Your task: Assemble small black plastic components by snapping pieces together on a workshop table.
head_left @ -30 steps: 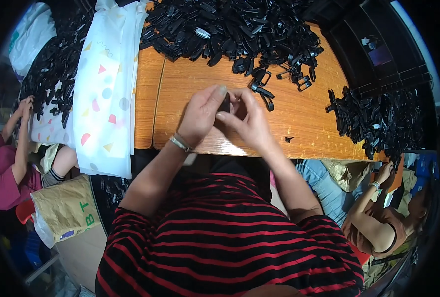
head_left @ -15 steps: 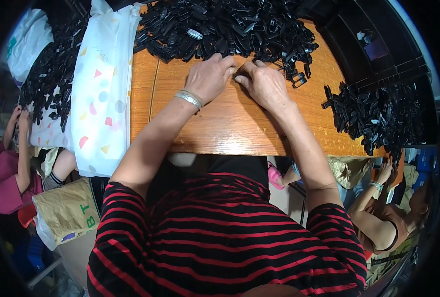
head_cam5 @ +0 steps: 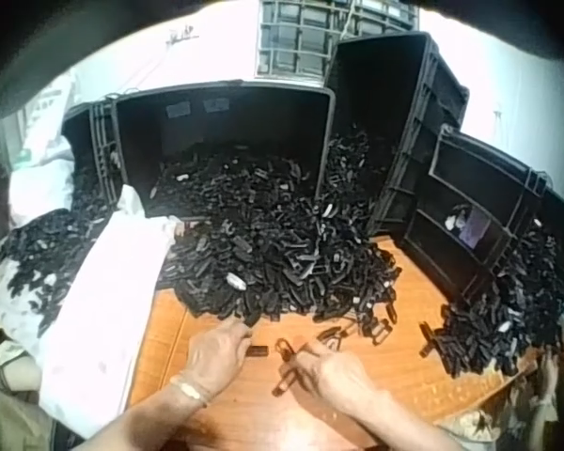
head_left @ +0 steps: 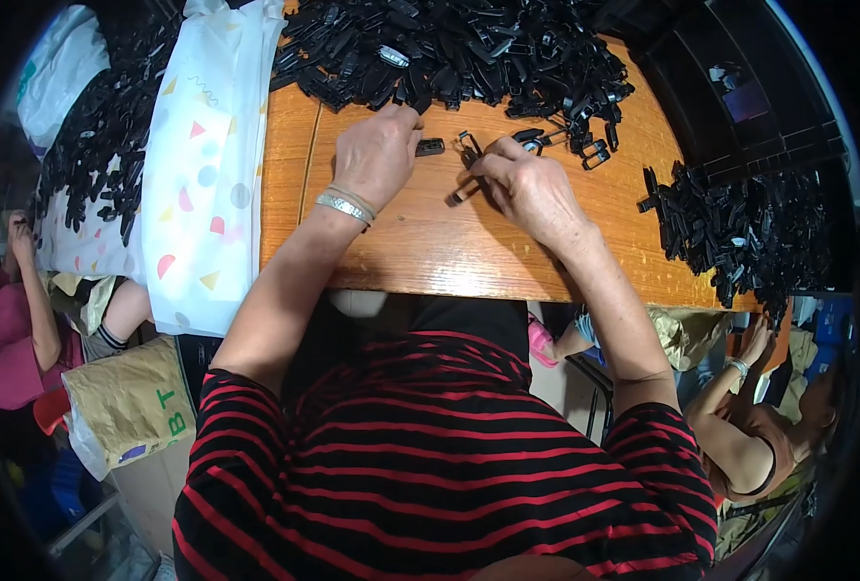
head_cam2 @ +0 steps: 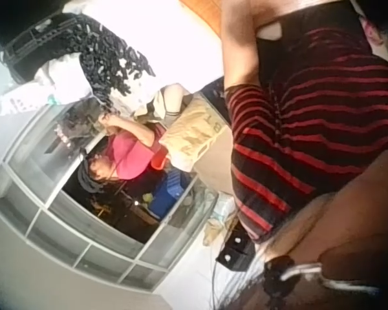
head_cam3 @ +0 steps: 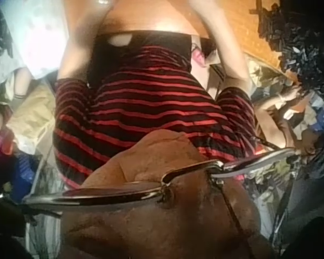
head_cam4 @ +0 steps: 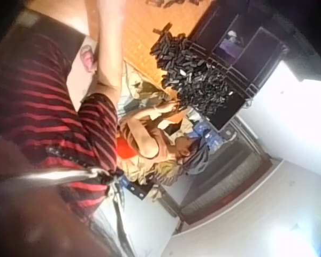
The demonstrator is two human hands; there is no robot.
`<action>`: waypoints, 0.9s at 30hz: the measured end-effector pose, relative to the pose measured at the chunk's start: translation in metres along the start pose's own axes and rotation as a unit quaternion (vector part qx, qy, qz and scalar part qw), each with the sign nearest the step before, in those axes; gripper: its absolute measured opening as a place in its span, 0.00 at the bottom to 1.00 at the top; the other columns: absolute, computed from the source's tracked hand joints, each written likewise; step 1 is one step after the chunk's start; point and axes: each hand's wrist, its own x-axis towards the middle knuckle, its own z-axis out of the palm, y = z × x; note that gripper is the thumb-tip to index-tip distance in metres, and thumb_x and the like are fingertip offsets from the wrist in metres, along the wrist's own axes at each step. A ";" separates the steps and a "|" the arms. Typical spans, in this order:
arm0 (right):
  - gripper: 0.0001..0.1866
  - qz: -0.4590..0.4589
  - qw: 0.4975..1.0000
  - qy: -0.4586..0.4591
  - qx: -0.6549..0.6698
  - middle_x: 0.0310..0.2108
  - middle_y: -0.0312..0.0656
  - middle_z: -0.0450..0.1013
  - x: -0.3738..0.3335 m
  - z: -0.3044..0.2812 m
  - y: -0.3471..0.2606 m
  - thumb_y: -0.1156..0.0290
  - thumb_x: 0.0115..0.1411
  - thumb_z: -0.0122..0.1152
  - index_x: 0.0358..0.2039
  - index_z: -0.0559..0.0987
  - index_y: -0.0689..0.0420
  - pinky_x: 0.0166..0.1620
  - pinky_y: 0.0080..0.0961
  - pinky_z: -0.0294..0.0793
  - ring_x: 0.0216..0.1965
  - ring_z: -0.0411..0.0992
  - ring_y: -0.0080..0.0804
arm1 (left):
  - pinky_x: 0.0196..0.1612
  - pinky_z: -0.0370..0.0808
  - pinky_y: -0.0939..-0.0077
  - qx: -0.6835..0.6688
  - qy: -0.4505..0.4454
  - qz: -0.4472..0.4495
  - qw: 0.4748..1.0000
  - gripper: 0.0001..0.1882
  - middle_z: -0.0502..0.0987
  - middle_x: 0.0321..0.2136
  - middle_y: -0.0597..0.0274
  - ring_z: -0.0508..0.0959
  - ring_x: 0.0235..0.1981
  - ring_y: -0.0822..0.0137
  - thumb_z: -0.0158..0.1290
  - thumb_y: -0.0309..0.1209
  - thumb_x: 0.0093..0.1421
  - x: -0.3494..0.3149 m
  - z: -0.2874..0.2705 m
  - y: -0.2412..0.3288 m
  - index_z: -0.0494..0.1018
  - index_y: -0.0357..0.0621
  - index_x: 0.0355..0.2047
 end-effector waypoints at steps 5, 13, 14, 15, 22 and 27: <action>0.08 0.142 0.989 0.049 0.006 0.32 0.45 0.74 -0.001 -0.002 -0.015 0.71 0.55 0.65 0.33 0.78 0.60 0.31 0.37 0.75 0.29 0.76 0.46 | 0.33 0.76 0.61 -0.057 0.011 -0.006 0.998 0.10 0.77 0.33 0.55 0.79 0.30 0.51 0.58 0.34 0.56 -0.007 -0.010 0.011 0.78 0.41 0.34; 0.13 0.171 0.983 0.052 -0.046 0.29 0.47 0.74 0.009 0.013 -0.019 0.63 0.54 0.68 0.31 0.78 0.60 0.30 0.38 0.75 0.28 0.76 0.46 | 0.34 0.76 0.61 -0.034 -0.022 0.024 0.999 0.09 0.76 0.34 0.56 0.79 0.31 0.51 0.60 0.32 0.54 -0.012 -0.001 0.009 0.78 0.41 0.34; 0.14 0.182 0.981 0.058 -0.040 0.29 0.48 0.75 0.011 0.012 -0.021 0.63 0.54 0.68 0.31 0.79 0.61 0.30 0.38 0.75 0.28 0.76 0.46 | 0.34 0.76 0.61 -0.038 -0.021 0.023 0.999 0.09 0.76 0.34 0.56 0.79 0.32 0.52 0.60 0.32 0.54 -0.013 -0.001 0.008 0.78 0.42 0.34; 0.14 0.183 0.981 0.057 -0.040 0.29 0.48 0.75 0.013 0.011 -0.022 0.63 0.54 0.68 0.31 0.79 0.61 0.30 0.38 0.75 0.28 0.76 0.46 | 0.34 0.76 0.61 -0.038 -0.021 0.023 0.999 0.09 0.76 0.34 0.56 0.79 0.32 0.52 0.60 0.32 0.54 -0.014 -0.002 0.008 0.78 0.42 0.34; 0.15 0.210 0.975 0.037 -0.066 0.30 0.50 0.75 0.024 0.021 -0.020 0.64 0.54 0.67 0.32 0.78 0.64 0.32 0.39 0.76 0.28 0.76 0.47 | 0.34 0.76 0.67 -0.117 0.007 -0.028 0.993 0.12 0.79 0.32 0.59 0.79 0.32 0.58 0.60 0.29 0.54 -0.016 -0.001 0.007 0.78 0.44 0.39; 0.11 0.217 0.973 0.070 -0.038 0.31 0.51 0.74 0.017 0.017 -0.021 0.69 0.56 0.63 0.34 0.78 0.64 0.32 0.39 0.76 0.29 0.76 0.46 | 0.28 0.72 0.76 -0.380 0.019 -0.103 0.919 0.12 0.78 0.29 0.65 0.76 0.25 0.72 0.59 0.27 0.58 -0.023 -0.003 0.002 0.77 0.39 0.42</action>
